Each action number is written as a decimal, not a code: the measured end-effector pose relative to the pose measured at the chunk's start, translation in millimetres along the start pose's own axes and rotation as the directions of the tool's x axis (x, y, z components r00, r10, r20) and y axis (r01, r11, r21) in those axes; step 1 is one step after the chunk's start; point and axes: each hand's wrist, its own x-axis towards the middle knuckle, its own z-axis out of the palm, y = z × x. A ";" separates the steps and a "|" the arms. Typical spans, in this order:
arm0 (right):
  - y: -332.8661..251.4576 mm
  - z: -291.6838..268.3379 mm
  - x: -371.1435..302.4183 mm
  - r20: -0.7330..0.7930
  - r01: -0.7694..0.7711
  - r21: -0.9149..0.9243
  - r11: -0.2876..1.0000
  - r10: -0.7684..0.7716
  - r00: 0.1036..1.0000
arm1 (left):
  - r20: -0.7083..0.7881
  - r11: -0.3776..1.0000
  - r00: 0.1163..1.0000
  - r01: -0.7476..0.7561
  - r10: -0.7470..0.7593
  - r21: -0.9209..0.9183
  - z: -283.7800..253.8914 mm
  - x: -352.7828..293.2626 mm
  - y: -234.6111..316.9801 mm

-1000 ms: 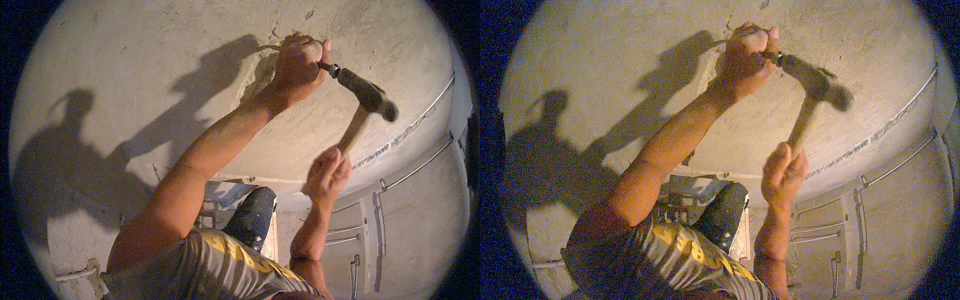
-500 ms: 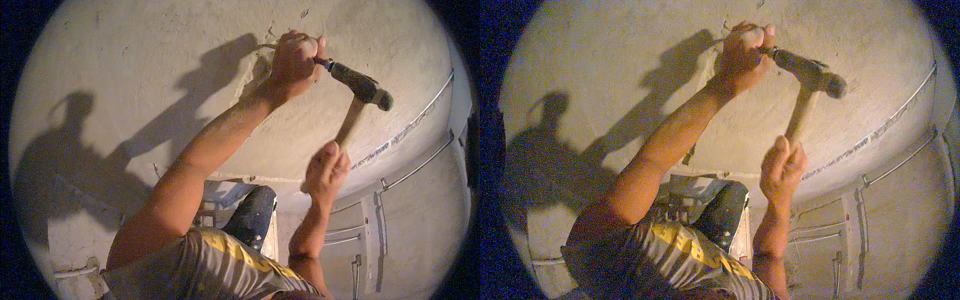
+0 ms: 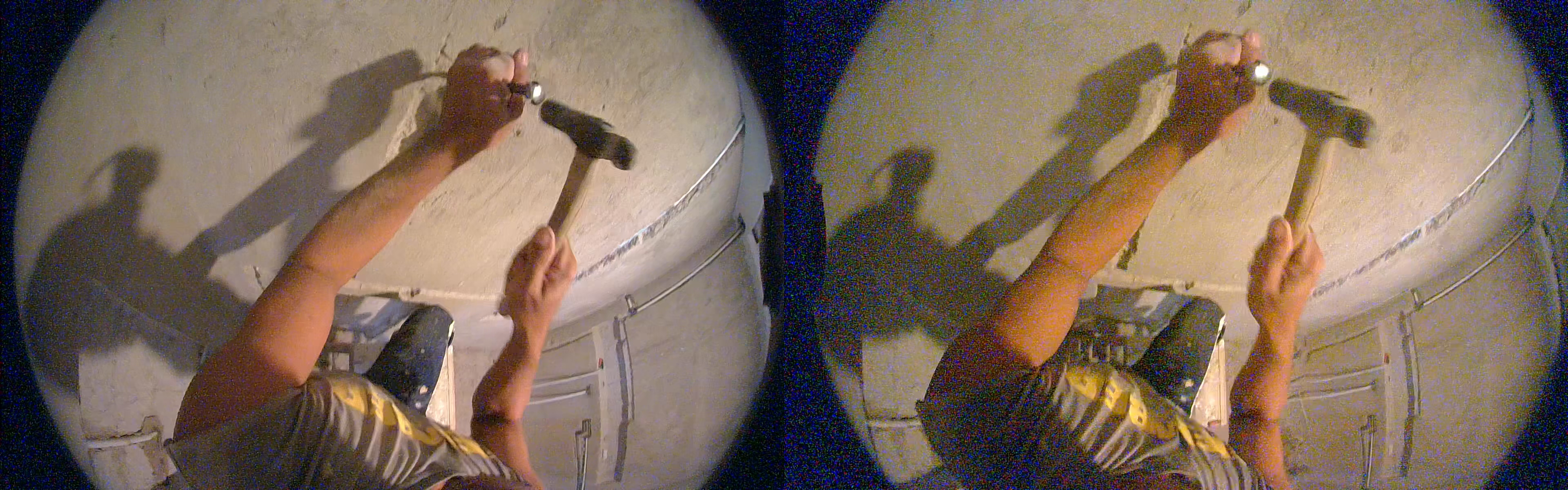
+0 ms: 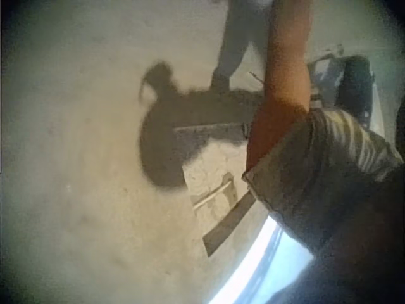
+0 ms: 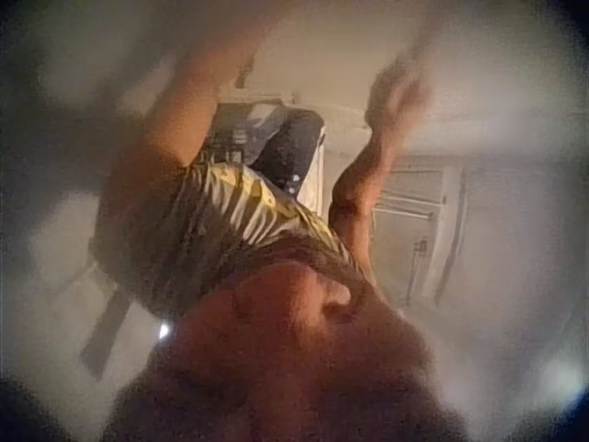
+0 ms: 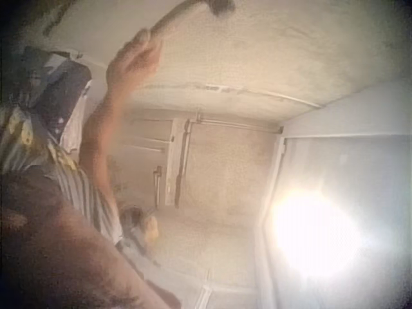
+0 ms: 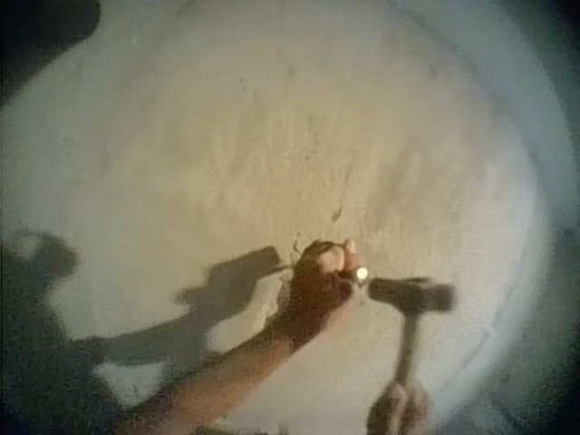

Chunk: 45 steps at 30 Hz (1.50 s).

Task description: The person carves a vertical channel into a concrete wall using a hammer and a chisel.

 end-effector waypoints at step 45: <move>-2.3 -11.6 8.1 -0.024 0.003 -0.183 0.983 -0.007 1.000 | 0.154 0.993 0.984 0.099 -0.088 -0.071 -4.2 7.1 2.0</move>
